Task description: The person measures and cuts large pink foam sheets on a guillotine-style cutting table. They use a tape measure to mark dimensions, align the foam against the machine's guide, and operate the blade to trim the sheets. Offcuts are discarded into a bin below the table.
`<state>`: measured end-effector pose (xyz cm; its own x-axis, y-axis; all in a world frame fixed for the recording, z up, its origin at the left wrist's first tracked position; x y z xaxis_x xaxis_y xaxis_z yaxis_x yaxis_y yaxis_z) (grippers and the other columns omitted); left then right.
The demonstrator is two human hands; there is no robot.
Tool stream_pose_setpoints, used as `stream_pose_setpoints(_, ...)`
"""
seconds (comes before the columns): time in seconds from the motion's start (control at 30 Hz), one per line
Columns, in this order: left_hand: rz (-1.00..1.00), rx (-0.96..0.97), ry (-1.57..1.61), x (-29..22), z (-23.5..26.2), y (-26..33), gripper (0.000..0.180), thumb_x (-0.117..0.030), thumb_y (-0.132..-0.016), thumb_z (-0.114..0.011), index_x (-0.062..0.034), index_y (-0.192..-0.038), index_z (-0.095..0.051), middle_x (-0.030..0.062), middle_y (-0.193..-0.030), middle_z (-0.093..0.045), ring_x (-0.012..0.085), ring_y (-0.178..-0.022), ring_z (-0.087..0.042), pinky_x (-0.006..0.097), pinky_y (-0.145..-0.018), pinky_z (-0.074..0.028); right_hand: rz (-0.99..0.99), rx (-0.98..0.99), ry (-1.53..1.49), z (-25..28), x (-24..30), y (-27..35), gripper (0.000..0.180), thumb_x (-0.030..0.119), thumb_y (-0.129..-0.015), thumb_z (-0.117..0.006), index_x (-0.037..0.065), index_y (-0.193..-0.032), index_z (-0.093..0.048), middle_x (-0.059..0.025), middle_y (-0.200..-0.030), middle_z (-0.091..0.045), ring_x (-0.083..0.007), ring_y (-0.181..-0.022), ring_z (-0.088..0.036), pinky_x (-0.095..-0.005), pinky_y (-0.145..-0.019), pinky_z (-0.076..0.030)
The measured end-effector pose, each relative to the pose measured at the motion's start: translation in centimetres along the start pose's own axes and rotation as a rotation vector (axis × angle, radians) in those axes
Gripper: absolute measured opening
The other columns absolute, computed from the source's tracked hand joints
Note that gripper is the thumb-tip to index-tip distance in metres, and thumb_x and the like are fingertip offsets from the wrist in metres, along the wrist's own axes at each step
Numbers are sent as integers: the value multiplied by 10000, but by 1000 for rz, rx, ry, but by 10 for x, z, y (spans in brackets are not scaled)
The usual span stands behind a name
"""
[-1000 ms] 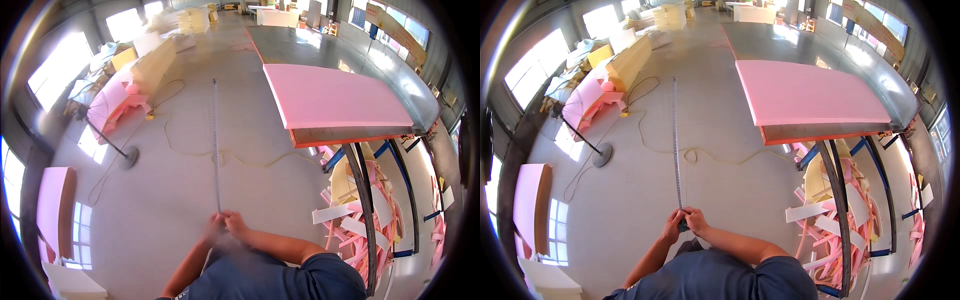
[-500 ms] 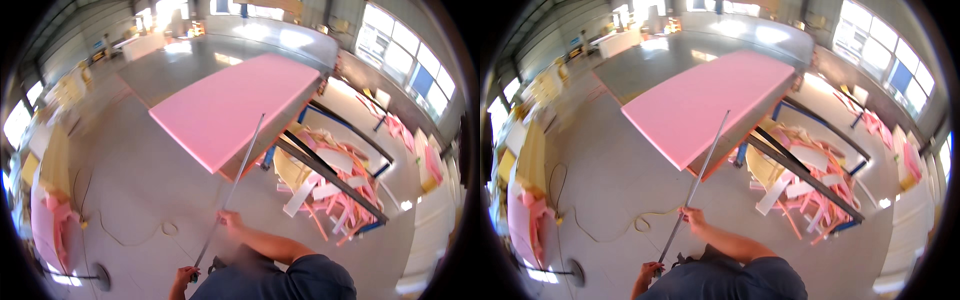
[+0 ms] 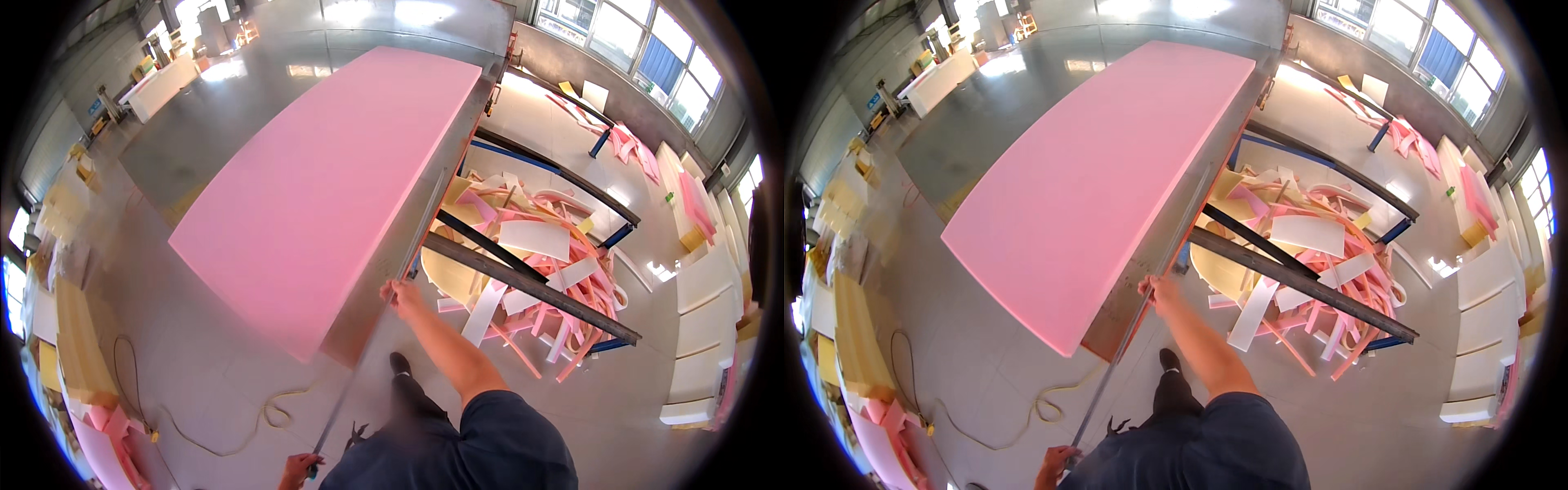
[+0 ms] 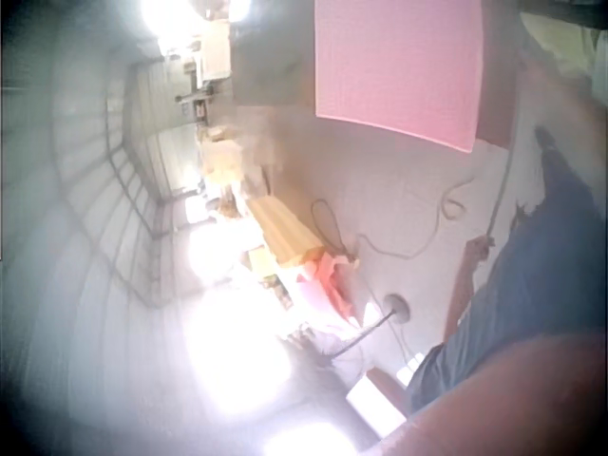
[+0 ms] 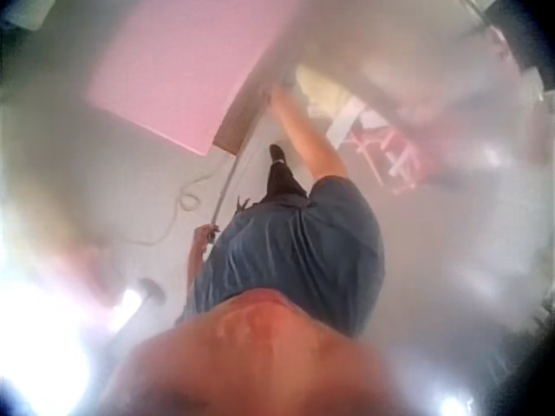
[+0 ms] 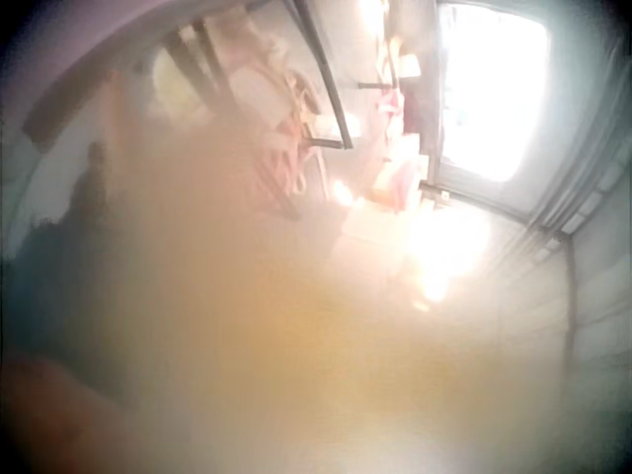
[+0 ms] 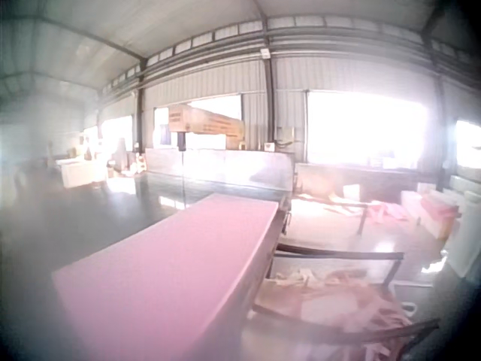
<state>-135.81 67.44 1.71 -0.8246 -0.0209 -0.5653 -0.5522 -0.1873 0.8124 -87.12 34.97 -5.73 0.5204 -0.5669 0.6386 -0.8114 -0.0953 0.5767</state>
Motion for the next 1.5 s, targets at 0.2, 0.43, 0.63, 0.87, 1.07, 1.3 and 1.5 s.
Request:
stream_pose_setpoints(0.2,-388,175,-39,-131,-112,-182,214,-166,-907,-631,22,-950,-726,87,-852,-718,166,-728,-638,303,-678,-502,-108,8,163,-43,-29,47,243,223,-999,-494,58,-1009,-672,-84,-908,-720,-173,-799,-678,-300,-690,-503)
stream_pose_setpoints(0.43,-296,169,-111,-234,-138,-196,275,-223,-920,-605,-4,-803,-724,60,-746,-661,130,-640,-580,295,-601,-452,19,-37,133,-57,10,3,205,214,-914,-554,88,-792,-659,-98,-727,-692,-170,-635,-658,-267,-500,-433)
stream_pose_setpoints(0.63,122,98,-47,-131,-36,-61,345,-349,-922,-601,-45,-945,-762,42,-683,-663,106,-551,-536,265,-485,-425,190,-112,133,-12,137,-158,204,171,-953,-513,37,-841,-620,-121,-728,-664,-208,-612,-653,-278,-498,-463)
stream_pose_setpoints(0.87,18,229,31,-162,-111,-169,250,-257,-901,-641,-35,-904,-756,25,-748,-669,92,-691,-592,273,-626,-464,232,-110,113,-24,123,-162,266,258,-1044,-475,12,-1071,-573,-168,-909,-704,-224,-760,-696,-304,-583,-525)
stream_pose_setpoints(1.07,-74,383,332,-248,-220,-291,288,-272,-991,-541,-21,-928,-667,72,-757,-647,137,-597,-572,267,-532,-458,158,-142,177,-33,90,-97,261,272,-1046,-471,17,-1038,-527,-177,-908,-698,-225,-754,-698,-314,-587,-525)
stream_pose_setpoints(1.3,-499,380,-123,-350,-259,-369,278,-274,-993,-536,-40,-900,-655,52,-744,-640,149,-569,-546,279,-525,-456,246,-43,165,-63,118,-109,169,133,-1035,-401,-24,-1011,-457,-220,-945,-652,-251,-720,-691,-308,-542,-517)
stream_pose_setpoints(1.5,-15,422,198,-386,-318,-358,259,-253,-983,-551,-39,-882,-657,61,-734,-640,164,-559,-550,295,-502,-457,268,-146,234,-34,150,-112,166,46,-976,-402,-39,-1089,-489,-214,-985,-669,-282,-728,-717,-303,-543,-572)
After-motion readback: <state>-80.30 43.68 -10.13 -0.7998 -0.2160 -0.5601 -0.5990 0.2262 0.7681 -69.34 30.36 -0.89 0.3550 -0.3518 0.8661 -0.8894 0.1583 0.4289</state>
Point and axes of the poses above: each hand's wrist, its own y-axis away from the middle knuckle, its own z-axis out of the back of the hand, x = y × z, the point moved 9 cm from there along -y, towards the middle knuckle
